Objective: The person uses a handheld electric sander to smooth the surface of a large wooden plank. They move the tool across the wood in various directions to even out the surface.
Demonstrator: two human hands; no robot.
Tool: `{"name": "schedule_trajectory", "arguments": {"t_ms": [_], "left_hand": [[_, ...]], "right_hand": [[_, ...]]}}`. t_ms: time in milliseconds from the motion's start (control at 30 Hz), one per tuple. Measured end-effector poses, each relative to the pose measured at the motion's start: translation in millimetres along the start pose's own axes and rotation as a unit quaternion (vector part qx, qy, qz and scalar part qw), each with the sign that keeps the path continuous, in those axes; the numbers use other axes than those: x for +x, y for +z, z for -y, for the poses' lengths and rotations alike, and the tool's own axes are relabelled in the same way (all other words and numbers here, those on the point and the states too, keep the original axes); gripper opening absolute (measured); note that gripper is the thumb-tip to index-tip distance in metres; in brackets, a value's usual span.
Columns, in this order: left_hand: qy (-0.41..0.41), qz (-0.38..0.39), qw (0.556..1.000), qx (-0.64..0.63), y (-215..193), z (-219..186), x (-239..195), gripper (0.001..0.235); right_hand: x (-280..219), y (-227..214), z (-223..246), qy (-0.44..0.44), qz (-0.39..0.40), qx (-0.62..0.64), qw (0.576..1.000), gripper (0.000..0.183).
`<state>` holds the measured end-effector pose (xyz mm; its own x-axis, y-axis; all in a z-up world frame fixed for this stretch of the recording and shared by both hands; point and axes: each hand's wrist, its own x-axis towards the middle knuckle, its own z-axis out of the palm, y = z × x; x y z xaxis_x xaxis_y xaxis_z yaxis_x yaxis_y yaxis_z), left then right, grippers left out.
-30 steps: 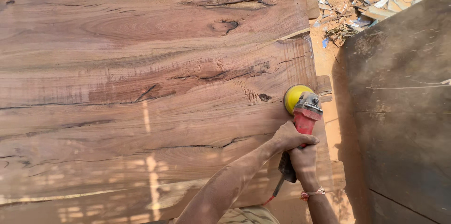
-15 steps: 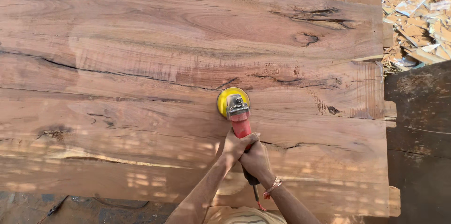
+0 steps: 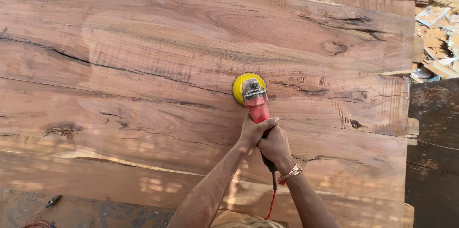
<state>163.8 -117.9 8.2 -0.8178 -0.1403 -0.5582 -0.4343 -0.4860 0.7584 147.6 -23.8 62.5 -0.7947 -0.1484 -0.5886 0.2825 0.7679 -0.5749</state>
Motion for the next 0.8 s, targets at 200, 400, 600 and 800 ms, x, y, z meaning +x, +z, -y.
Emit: {"name": "schedule_trajectory", "arguments": {"t_ms": [200, 400, 600, 800], "left_hand": [[-0.002, 0.054, 0.996, 0.07, 74.4, 31.7, -8.5, 0.043], [-0.034, 0.061, 0.982, 0.175, 133.2, 60.4, -2.2, 0.057], [-0.044, 0.102, 0.965, 0.24, 201.0, 98.3, 20.7, 0.064], [-0.094, 0.224, 0.91, 0.337, 268.4, 125.4, 59.7, 0.067]], "right_hand": [[-0.8, -41.1, -88.3, -0.002, -0.087, -0.018, 0.996, 0.042], [-0.7, -77.1, -152.6, 0.053, -0.08, 0.025, 0.995, 0.039], [6.1, -123.1, -209.1, 0.062, -0.125, 0.062, 0.988, 0.038], [16.7, -157.6, -259.7, 0.139, -0.213, 0.15, 0.955, 0.04]]}}
